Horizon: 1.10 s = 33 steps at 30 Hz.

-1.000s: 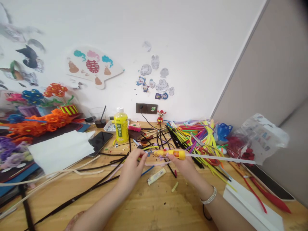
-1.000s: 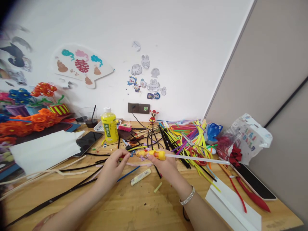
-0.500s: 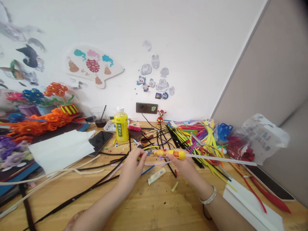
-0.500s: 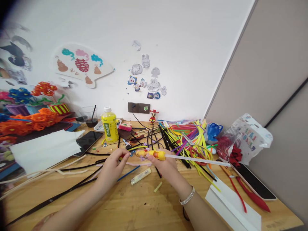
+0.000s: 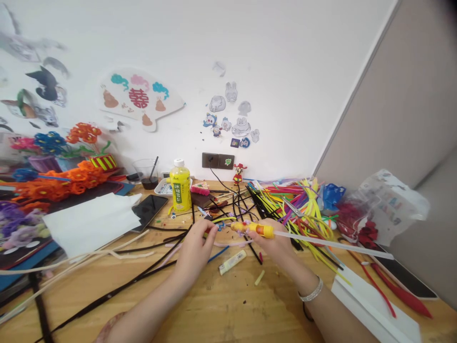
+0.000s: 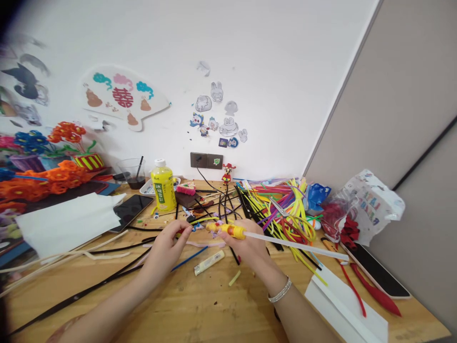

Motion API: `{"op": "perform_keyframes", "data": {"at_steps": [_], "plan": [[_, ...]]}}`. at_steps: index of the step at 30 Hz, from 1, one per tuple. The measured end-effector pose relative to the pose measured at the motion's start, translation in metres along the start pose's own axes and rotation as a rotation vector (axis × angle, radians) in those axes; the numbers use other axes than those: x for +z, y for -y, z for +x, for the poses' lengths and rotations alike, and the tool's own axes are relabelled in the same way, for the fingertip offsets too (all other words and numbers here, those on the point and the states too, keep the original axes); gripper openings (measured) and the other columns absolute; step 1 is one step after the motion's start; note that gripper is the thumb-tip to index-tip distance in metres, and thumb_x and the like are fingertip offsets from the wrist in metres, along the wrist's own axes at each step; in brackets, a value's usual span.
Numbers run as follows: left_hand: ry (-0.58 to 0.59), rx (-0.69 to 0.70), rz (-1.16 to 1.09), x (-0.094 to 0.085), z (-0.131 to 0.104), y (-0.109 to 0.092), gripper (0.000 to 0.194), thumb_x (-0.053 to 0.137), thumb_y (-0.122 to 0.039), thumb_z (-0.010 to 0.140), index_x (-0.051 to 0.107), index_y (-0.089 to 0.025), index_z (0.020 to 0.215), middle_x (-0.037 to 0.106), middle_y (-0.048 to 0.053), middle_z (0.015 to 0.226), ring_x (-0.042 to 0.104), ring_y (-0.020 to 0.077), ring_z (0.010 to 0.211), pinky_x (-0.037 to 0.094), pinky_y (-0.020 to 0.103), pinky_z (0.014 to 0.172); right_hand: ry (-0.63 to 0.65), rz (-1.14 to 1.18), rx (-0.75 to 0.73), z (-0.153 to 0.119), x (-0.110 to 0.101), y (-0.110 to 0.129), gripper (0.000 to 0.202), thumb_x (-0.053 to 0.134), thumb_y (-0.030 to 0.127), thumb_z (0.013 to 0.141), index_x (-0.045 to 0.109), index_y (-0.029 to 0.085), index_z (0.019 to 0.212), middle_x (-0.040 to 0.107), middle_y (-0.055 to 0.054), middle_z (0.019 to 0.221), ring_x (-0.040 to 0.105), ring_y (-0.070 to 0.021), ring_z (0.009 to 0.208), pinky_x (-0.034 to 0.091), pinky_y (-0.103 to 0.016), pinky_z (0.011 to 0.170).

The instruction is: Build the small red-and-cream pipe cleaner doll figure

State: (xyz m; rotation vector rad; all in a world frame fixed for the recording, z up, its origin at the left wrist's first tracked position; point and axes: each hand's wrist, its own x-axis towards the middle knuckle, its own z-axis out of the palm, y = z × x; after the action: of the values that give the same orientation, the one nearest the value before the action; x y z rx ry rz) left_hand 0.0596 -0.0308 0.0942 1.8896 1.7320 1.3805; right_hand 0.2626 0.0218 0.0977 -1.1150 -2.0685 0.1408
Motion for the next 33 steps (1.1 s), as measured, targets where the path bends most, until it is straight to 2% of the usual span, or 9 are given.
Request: {"op": "perform_keyframes", "data": {"at_steps": [3, 6, 10, 15, 18, 21, 23, 27, 33], "plan": [[0.004, -0.003, -0.015, 0.0, 0.001, -0.001, 0.019, 0.04, -0.031, 0.082, 0.051, -0.019, 0.072, 0.057, 0.003, 0.075, 0.053, 0.0183, 0.075, 0.042, 0.03, 0.07, 0.093, -0.343, -0.103, 0.007, -0.004, -0.005, 0.03, 0.054, 0.045, 0.074, 0.056, 0.018, 0.061, 0.057, -0.004, 0.062, 0.049, -0.0182, 0.065, 0.031, -0.026, 0.057], [0.026, -0.025, -0.07, 0.001, 0.001, -0.003, 0.021, 0.04, -0.034, 0.082, 0.051, -0.019, 0.072, 0.056, 0.002, 0.072, 0.054, 0.0173, 0.07, 0.043, 0.029, 0.066, 0.208, -0.523, -0.099, 0.011, -0.002, -0.017, 0.013, 0.053, 0.026, 0.076, 0.058, 0.014, 0.074, 0.059, -0.011, 0.076, 0.048, -0.0234, 0.079, 0.032, -0.03, 0.066], [0.099, -0.078, -0.268, 0.0, 0.0, -0.007, 0.022, 0.043, -0.036, 0.081, 0.052, -0.018, 0.074, 0.054, 0.002, 0.074, 0.052, 0.0145, 0.063, 0.043, 0.026, 0.059, 0.236, -0.546, 0.013, 0.009, 0.006, -0.042, 0.017, 0.044, 0.005, 0.075, 0.057, 0.01, 0.083, 0.056, -0.016, 0.088, 0.044, -0.0259, 0.087, 0.032, -0.034, 0.072], [0.194, -0.071, -0.466, -0.002, -0.003, -0.011, 0.023, 0.047, -0.039, 0.08, 0.054, -0.018, 0.073, 0.054, 0.002, 0.078, 0.05, 0.0121, 0.062, 0.042, 0.023, 0.057, 0.327, -0.416, 0.011, 0.007, 0.005, -0.063, 0.028, 0.056, 0.009, 0.065, 0.055, 0.014, 0.093, 0.054, -0.01, 0.093, 0.045, -0.0225, 0.088, 0.036, -0.031, 0.075], [0.238, -0.049, -0.526, -0.002, -0.004, -0.013, 0.026, 0.048, -0.04, 0.08, 0.055, -0.017, 0.071, 0.056, 0.003, 0.082, 0.051, 0.0128, 0.067, 0.042, 0.023, 0.06, 0.326, -0.247, -0.069, 0.012, -0.006, -0.053, 0.032, 0.057, 0.009, 0.064, 0.054, 0.019, 0.094, 0.054, -0.005, 0.097, 0.047, -0.02, 0.093, 0.037, -0.031, 0.079], [0.282, -0.056, -0.574, -0.002, -0.005, -0.014, 0.028, 0.049, -0.043, 0.079, 0.056, -0.017, 0.072, 0.057, 0.003, 0.08, 0.05, 0.0122, 0.065, 0.043, 0.023, 0.058, 0.116, 0.149, -0.262, 0.016, -0.018, -0.025, 0.021, 0.05, 0.008, 0.075, 0.055, 0.021, 0.09, 0.056, -0.005, 0.096, 0.049, -0.0191, 0.095, 0.038, -0.036, 0.083], [0.31, -0.085, -0.598, -0.001, -0.005, -0.015, 0.03, 0.05, -0.045, 0.077, 0.057, -0.017, 0.073, 0.056, 0.003, 0.078, 0.049, 0.0111, 0.06, 0.043, 0.022, 0.054, 0.054, 0.32, -0.379, 0.014, -0.023, -0.004, 0.015, 0.048, 0.012, 0.08, 0.056, 0.022, 0.088, 0.058, -0.004, 0.091, 0.051, -0.0181, 0.091, 0.039, -0.036, 0.082], [0.382, -0.134, -0.648, -0.001, -0.007, -0.019, 0.032, 0.053, -0.049, 0.075, 0.056, -0.016, 0.072, 0.054, 0.001, 0.076, 0.048, 0.0093, 0.055, 0.042, 0.022, 0.051, -0.018, 0.353, -0.482, 0.005, -0.022, 0.023, 0.011, 0.053, 0.015, 0.082, 0.057, 0.021, 0.09, 0.06, -0.004, 0.086, 0.053, -0.0167, 0.084, 0.042, -0.033, 0.076], [0.476, -0.157, -0.71, -0.001, -0.009, -0.023, 0.034, 0.054, -0.05, 0.073, 0.054, -0.017, 0.07, 0.052, 0.0, 0.076, 0.047, 0.0082, 0.051, 0.042, 0.024, 0.052, -0.091, 0.323, -0.61, -0.001, -0.018, 0.029, 0.006, 0.057, 0.018, 0.081, 0.057, 0.019, 0.086, 0.062, -0.003, 0.077, 0.054, -0.0154, 0.076, 0.043, -0.033, 0.072]]}}
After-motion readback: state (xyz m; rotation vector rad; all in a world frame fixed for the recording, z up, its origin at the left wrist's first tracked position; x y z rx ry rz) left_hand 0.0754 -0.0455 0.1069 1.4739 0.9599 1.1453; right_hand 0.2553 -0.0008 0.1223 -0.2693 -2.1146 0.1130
